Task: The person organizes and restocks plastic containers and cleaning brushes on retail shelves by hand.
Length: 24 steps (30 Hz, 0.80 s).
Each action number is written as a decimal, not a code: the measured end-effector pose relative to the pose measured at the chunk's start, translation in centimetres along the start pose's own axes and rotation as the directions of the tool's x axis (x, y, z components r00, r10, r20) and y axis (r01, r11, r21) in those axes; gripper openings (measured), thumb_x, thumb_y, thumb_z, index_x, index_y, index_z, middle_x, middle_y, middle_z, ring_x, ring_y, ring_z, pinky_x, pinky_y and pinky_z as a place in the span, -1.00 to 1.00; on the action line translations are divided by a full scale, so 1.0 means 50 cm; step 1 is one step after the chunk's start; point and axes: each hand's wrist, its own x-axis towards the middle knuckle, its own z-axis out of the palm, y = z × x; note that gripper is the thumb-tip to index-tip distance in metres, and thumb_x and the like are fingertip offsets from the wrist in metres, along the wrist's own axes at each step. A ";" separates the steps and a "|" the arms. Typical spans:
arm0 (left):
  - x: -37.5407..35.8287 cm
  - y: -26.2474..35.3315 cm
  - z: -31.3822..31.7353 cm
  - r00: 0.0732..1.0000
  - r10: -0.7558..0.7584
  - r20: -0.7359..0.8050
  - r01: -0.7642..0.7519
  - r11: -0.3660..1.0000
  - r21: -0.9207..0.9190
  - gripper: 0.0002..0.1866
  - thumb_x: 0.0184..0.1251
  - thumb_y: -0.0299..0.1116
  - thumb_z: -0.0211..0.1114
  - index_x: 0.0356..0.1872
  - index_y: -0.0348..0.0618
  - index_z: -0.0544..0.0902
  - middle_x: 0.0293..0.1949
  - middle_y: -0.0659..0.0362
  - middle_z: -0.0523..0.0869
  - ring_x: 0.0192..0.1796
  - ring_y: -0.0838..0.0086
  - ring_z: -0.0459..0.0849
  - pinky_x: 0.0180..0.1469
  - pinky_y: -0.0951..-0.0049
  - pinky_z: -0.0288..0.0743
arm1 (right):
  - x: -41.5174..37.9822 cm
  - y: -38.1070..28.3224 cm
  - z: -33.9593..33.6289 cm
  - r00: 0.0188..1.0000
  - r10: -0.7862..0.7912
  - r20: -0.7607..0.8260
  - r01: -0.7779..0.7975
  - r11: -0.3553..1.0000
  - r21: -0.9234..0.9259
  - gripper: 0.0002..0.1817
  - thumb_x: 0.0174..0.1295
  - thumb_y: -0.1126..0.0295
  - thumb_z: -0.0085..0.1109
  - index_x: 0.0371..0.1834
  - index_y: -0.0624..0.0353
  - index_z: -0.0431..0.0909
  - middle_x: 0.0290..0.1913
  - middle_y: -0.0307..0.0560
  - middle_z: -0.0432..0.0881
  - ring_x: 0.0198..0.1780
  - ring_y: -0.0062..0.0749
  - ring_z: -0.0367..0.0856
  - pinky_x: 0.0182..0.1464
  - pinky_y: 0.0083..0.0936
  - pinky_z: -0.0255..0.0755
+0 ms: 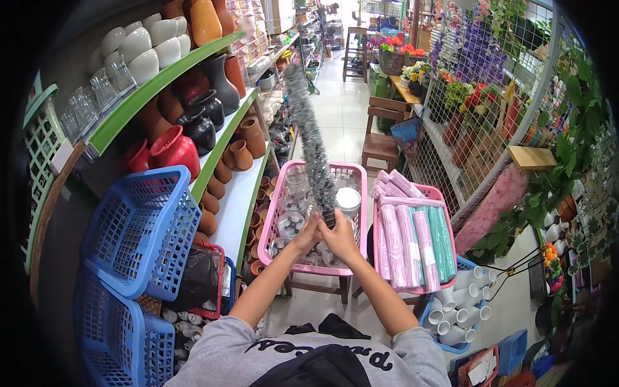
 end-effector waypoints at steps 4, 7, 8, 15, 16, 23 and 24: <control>-0.013 0.035 0.033 0.995 0.005 0.101 0.011 0.987 -0.163 -0.15 0.07 0.43 -0.01 0.26 0.06 0.23 -0.09 0.29 0.44 0.02 0.48 0.47 0.01 0.29 0.43 | 0.008 -0.095 -0.046 0.910 0.357 0.213 -0.392 0.907 0.153 -0.82 0.30 0.31 0.01 -0.31 0.21 0.35 -0.65 -0.34 0.36 -0.70 -0.70 0.24 -0.67 -0.67 0.10; -0.034 0.109 0.073 0.998 -0.004 -0.067 -0.025 0.907 -0.421 -0.24 0.07 0.44 -0.02 0.06 0.01 0.39 -0.21 0.26 0.48 -0.10 0.42 0.53 0.00 0.24 0.48 | -0.003 -0.095 -0.072 0.952 0.282 0.120 -0.296 0.948 0.117 -0.71 0.34 0.24 -0.06 -0.32 0.30 0.31 -0.68 -0.13 0.35 -0.65 -0.53 0.31 -0.57 -0.50 0.22; -0.032 0.126 0.069 0.989 -0.027 -0.144 -0.059 0.831 -0.554 -0.23 0.06 0.46 -0.04 0.02 -0.01 0.43 -0.30 0.25 0.49 -0.19 0.40 0.56 -0.04 0.23 0.51 | -0.016 -0.083 -0.083 0.981 0.193 0.031 -0.194 0.981 0.030 -0.72 0.34 0.27 -0.08 -0.37 0.29 0.29 -0.70 -0.12 0.32 -0.68 -0.52 0.29 -0.59 -0.48 0.20; 0.002 0.172 0.003 0.956 0.140 -0.258 -0.276 0.731 -0.625 -0.31 0.19 0.38 -0.18 0.03 0.03 0.46 -0.05 0.16 0.59 -0.08 0.32 0.56 -0.11 0.22 0.46 | -0.117 -0.089 -0.155 0.954 0.152 0.258 0.018 0.831 -0.556 -0.77 0.27 0.27 -0.04 -0.33 0.24 0.33 -0.59 0.31 0.49 -0.46 0.28 0.47 -0.44 0.03 0.28; 0.005 0.166 0.001 0.956 0.141 -0.256 -0.274 0.732 -0.624 -0.31 0.19 0.38 -0.18 0.03 0.03 0.46 -0.05 0.16 0.59 -0.08 0.32 0.56 -0.11 0.22 0.46 | -0.107 -0.084 -0.161 0.955 0.151 0.255 0.017 0.831 -0.555 -0.77 0.27 0.27 -0.04 -0.33 0.24 0.33 -0.59 0.31 0.49 -0.46 0.28 0.47 -0.44 0.03 0.28; 0.010 0.171 0.007 0.936 0.056 -0.346 -0.282 0.705 -0.650 -0.38 0.16 0.32 -0.07 0.04 0.10 0.49 -0.07 0.17 0.57 -0.10 0.32 0.56 -0.02 0.16 0.45 | -0.130 -0.069 -0.162 0.951 0.174 0.254 -0.006 0.834 -0.552 -0.77 0.24 0.25 0.00 -0.29 0.22 0.36 -0.61 0.32 0.48 -0.49 0.27 0.49 -0.45 0.03 0.32; 0.006 0.180 -0.020 0.973 0.222 0.056 -0.131 0.739 -0.661 -0.39 0.15 0.30 -0.05 0.04 0.11 0.50 -0.03 0.18 0.55 -0.10 0.33 0.56 -0.01 0.18 0.42 | -0.132 -0.062 -0.162 0.950 0.179 0.256 -0.009 0.835 -0.550 -0.77 0.24 0.25 0.00 -0.29 0.22 0.36 -0.61 0.32 0.48 -0.49 0.27 0.49 -0.45 0.03 0.32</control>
